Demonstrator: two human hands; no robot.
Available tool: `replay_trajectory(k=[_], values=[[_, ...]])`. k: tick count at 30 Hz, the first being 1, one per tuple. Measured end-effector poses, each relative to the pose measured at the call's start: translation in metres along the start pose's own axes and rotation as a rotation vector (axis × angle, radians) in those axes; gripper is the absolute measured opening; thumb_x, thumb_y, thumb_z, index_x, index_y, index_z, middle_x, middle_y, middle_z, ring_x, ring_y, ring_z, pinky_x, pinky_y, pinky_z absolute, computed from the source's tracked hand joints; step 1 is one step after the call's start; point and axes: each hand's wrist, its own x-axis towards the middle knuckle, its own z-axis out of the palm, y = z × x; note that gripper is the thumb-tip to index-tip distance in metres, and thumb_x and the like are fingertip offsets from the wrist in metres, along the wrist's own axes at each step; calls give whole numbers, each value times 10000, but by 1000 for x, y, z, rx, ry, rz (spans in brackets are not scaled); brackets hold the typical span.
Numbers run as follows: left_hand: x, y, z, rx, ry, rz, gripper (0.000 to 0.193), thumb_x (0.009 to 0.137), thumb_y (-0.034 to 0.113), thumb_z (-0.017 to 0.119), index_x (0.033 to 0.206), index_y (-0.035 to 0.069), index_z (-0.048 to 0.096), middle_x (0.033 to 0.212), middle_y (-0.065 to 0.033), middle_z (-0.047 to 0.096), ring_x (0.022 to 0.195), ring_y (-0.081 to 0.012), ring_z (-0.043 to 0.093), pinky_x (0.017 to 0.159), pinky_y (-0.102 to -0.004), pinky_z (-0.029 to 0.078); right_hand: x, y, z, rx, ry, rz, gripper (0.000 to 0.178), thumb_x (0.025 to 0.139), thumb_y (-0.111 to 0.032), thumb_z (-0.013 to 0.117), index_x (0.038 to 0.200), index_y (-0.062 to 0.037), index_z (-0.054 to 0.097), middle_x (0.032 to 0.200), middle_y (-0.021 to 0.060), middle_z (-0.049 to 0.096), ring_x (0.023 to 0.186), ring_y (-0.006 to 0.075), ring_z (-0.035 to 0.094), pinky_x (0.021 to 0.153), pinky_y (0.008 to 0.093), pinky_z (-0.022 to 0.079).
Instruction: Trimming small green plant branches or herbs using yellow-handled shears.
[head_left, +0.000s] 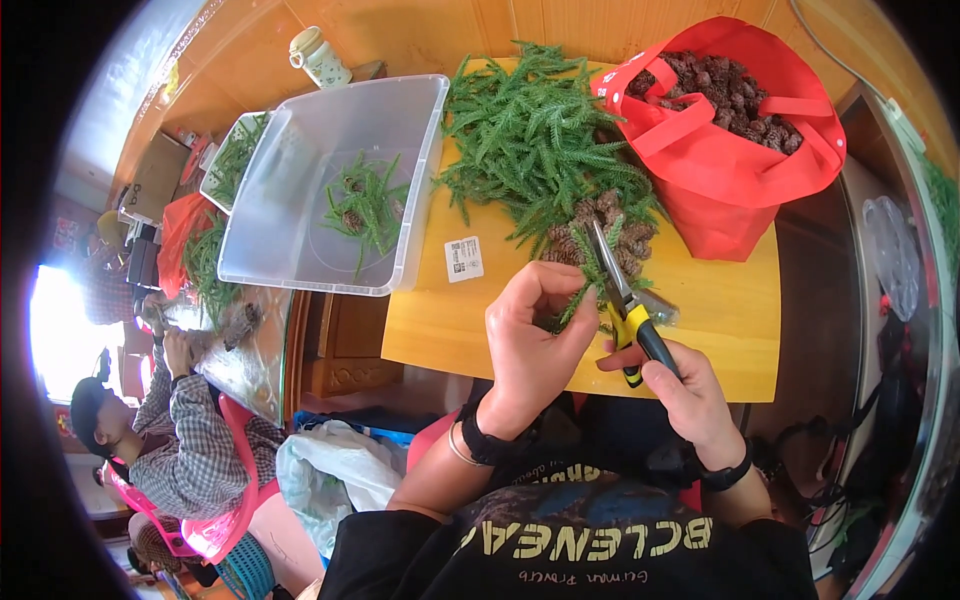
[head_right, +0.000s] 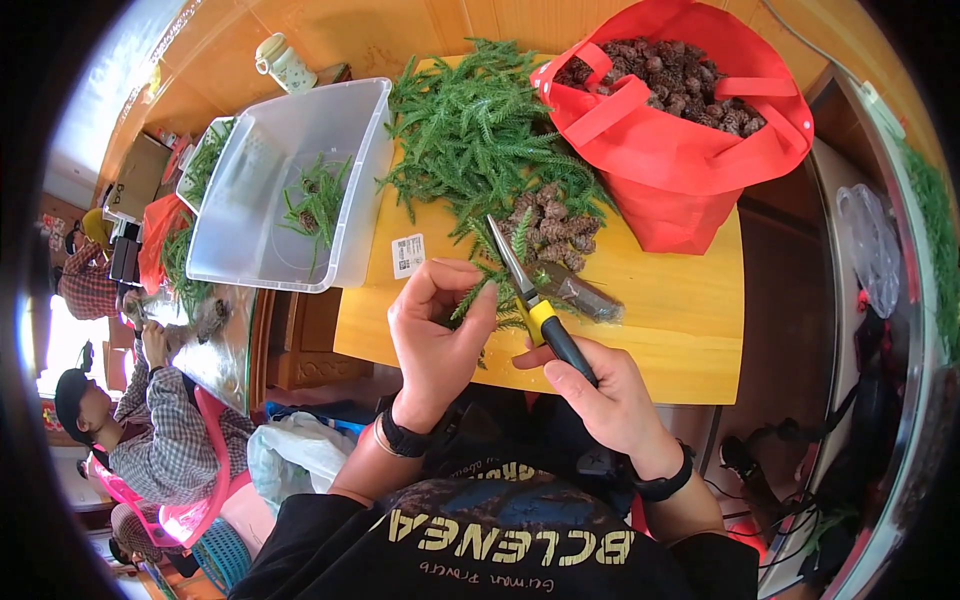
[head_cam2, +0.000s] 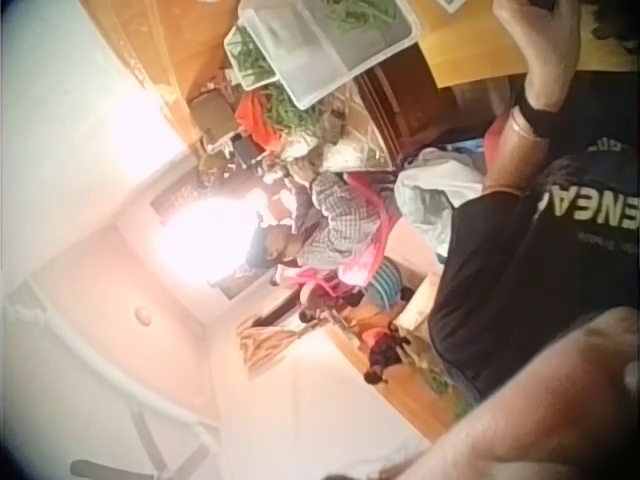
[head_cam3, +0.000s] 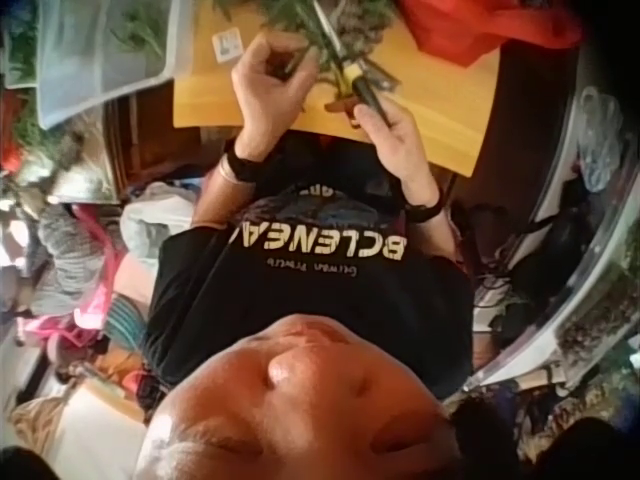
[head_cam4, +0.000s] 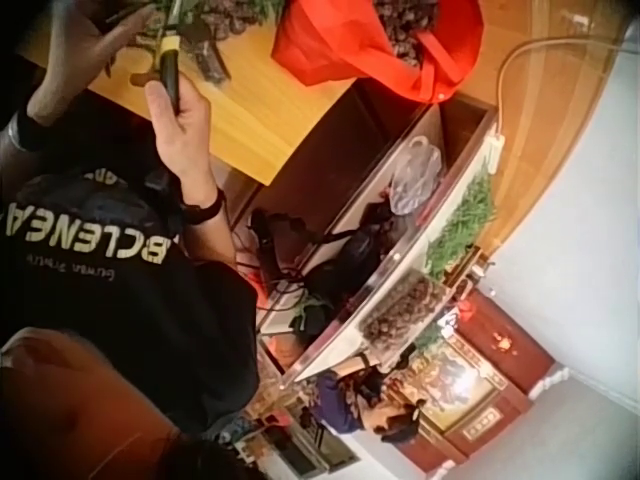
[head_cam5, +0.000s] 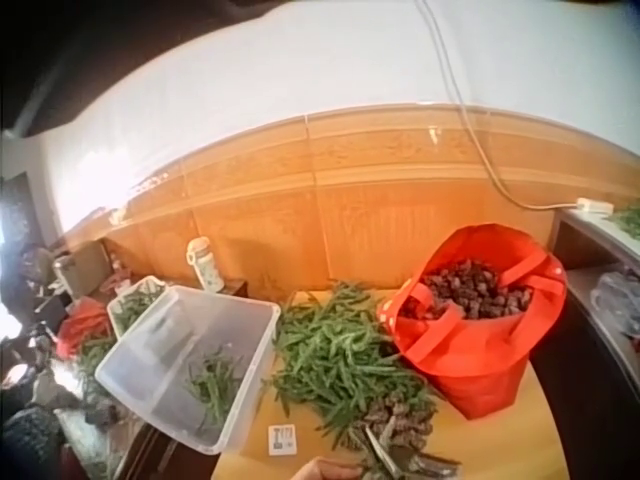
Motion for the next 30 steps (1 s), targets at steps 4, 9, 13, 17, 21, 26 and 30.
replay_trajectory(k=[4, 9, 13, 17, 21, 26, 30], values=[[1, 2, -1, 77, -10, 3, 134, 759, -79, 625, 827, -17, 528, 881, -40, 585, 706, -25, 515, 629, -169, 434, 1, 2, 1, 91, -28, -15, 272, 920, -187, 506, 1051, 33, 600, 983, 55, 639, 836, 66, 521, 763, 230, 420], [2, 0, -2, 83, -10, -10, 131, 757, -71, 630, 828, -17, 535, 871, -36, 591, 711, -23, 517, 630, -166, 430, 3, -1, 4, 87, -33, -14, 268, 928, -175, 496, 1065, 34, 591, 1025, 60, 633, 885, 71, 522, 799, 238, 420], [2, 1, -1, 52, -5, -26, 130, 758, -69, 630, 826, -15, 533, 864, -34, 590, 709, -22, 518, 630, -164, 429, 4, -3, 5, 85, -28, 38, 264, 931, -169, 492, 1076, 32, 582, 1040, 49, 629, 869, 58, 507, 784, 228, 418], [1, 1, -1, 83, -31, -27, 127, 760, -69, 626, 821, -12, 531, 852, -30, 586, 706, -23, 520, 629, -164, 430, 3, -2, 7, 104, -18, 24, 267, 929, -178, 500, 1075, 31, 579, 1026, 39, 630, 821, 47, 497, 743, 220, 420], [2, 3, -1, 84, -45, -58, 125, 760, -68, 627, 820, -12, 533, 848, -27, 585, 701, -23, 520, 630, -164, 431, 3, -1, 6, 48, -14, 8, 258, 924, -180, 511, 1060, 26, 586, 991, 24, 627, 774, 45, 501, 696, 223, 424], [1, -1, -3, 113, -48, -67, 112, 759, -65, 629, 819, -17, 547, 845, -25, 584, 708, -27, 530, 629, -166, 437, 5, 4, 4, -166, -17, -30, 210, 889, -162, 557, 994, 12, 610, 840, 42, 619, 662, 84, 528, 620, 244, 427], [-1, -2, -4, 90, -65, -105, 103, 759, -64, 629, 821, -29, 555, 841, -29, 582, 723, -38, 548, 635, -177, 454, 5, -1, 8, -241, 30, -60, 203, 873, -151, 572, 990, 11, 605, 760, 54, 610, 646, 105, 545, 615, 249, 434]])
